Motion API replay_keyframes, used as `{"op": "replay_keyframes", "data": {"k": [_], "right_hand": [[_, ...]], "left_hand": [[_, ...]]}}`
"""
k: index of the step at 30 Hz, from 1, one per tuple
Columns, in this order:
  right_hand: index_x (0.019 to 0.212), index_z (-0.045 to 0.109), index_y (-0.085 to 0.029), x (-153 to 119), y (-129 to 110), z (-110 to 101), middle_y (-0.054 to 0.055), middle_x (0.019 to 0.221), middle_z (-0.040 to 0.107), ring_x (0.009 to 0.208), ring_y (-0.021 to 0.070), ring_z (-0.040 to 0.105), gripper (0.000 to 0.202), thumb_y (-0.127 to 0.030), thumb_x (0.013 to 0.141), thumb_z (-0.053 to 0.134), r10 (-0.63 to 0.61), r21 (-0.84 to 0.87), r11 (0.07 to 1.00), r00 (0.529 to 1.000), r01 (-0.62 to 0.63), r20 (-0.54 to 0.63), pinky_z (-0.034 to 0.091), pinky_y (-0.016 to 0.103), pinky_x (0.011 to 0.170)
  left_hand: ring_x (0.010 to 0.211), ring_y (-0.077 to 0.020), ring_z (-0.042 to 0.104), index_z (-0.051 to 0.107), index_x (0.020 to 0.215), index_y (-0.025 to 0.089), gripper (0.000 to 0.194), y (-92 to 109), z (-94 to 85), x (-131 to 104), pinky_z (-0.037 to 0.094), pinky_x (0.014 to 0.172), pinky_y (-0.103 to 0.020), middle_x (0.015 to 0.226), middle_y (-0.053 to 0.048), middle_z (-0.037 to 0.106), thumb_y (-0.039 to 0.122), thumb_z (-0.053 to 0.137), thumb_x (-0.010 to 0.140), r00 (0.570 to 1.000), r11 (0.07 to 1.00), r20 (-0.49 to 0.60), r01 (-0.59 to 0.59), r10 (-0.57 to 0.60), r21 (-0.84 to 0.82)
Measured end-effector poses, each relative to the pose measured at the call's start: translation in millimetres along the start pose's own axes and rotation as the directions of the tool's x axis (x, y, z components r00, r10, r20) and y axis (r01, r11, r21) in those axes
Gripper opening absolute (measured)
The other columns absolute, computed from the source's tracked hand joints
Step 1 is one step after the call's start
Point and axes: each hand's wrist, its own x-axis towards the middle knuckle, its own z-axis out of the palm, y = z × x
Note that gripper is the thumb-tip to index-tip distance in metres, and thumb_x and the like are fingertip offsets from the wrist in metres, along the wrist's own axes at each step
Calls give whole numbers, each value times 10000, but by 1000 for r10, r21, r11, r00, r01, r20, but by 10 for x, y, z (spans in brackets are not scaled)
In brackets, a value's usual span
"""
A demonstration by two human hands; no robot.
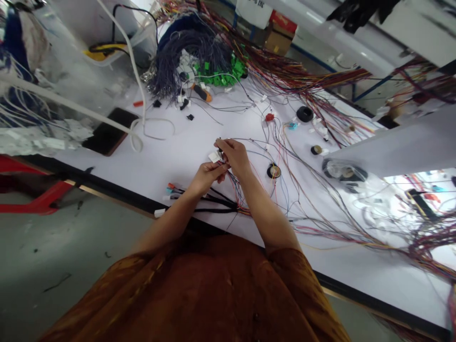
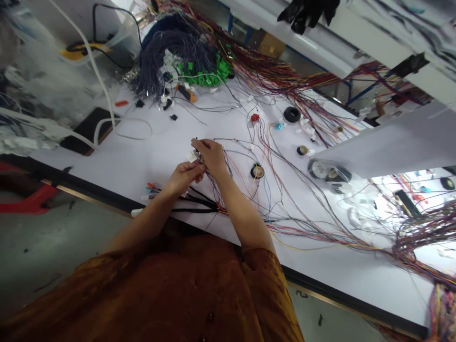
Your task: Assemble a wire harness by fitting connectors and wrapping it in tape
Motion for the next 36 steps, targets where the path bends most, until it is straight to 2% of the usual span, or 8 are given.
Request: {"op": "replay_keyframes", "data": {"k": [9, 13, 18, 23, 26, 30, 33, 36], "right_hand": [[749, 674, -159, 17, -26, 7, -44, 590, 517, 565, 81, 449, 356, -502, 812, 606, -81, -134, 988, 996, 76, -28, 364, 203, 559], [860, 686, -158, -195, -102, -145, -8, 736, 622, 672, 100, 516, 267, -388, 872, 553, -224, -311, 929, 974, 200, -45, 395, 222, 673], [800, 685, -173, -683, 23, -368, -8, 643, 588, 624, 122, 485, 183, -282, 891, 568, -76, -659, 726, 976, 195, 205, 310, 255, 618], [751, 646, -174, -783, 120, -428, 15, 727, 627, 696, 132, 523, 251, -224, 949, 501, -122, -725, 634, 960, 269, 250, 320, 258, 659], [837, 676, -174, -815, 171, -457, 35, 821, 661, 784, 147, 574, 229, -246, 965, 501, -138, -739, 604, 952, 299, 272, 353, 252, 694], [1117, 684, -207, -1024, 413, -455, 76, 1025, 673, 881, 182, 615, 260, -286, 988, 473, -126, -815, 527, 971, 239, 203, 391, 273, 695], [1274, 616, -240, -1148, 586, -476, 77, 1061, 664, 841, 179, 618, 334, -258, 977, 464, -126, -788, 581, 979, 203, 160, 419, 282, 680], [1277, 597, -200, -1108, 619, -716, 39, 907, 670, 752, 147, 599, 354, -286, 949, 495, -155, -679, 713, 984, 177, 93, 444, 263, 703]], "left_hand": [[428, -65, 462, 612, 565, 146, 389, -5, 33, -14, 347, 453, -223, 497, 13, 560, 481, 795, 642, 1000, 999, -9, 7, -7, -32], [434, -62, 475, 650, 609, 133, 372, 46, 18, -35, 350, 446, -211, 506, 11, 579, 463, 819, 597, 997, 999, -66, 28, -30, -35], [455, -75, 512, 668, 633, 121, 353, 116, -6, -62, 361, 434, -206, 510, 2, 588, 441, 810, 592, 994, 998, -96, 55, -57, -15], [553, -102, 604, 729, 756, 115, 341, 218, 0, -131, 451, 494, -202, 629, -27, 663, 387, 836, 580, 994, 993, 11, 113, -113, -26], [536, -113, 619, 722, 698, 118, 275, 259, -13, -239, 482, 501, -215, 631, -41, 680, 377, 797, 646, 996, 993, -92, 15, -5, 116], [516, -123, 635, 713, 687, 125, 243, 173, -68, -381, 524, 531, -224, 591, -25, 675, 364, 743, 715, 929, 950, -301, -129, 216, 285], [516, -108, 637, 694, 712, 131, 268, 43, -113, -393, 517, 514, -200, 602, -7, 671, 389, 760, 684, 907, 984, -399, -77, 135, 158], [523, -84, 626, 683, 735, 137, 311, -33, -147, -364, 506, 506, -174, 622, 0, 672, 406, 798, 630, 906, 1000, -424, -16, 15, 1]]}}
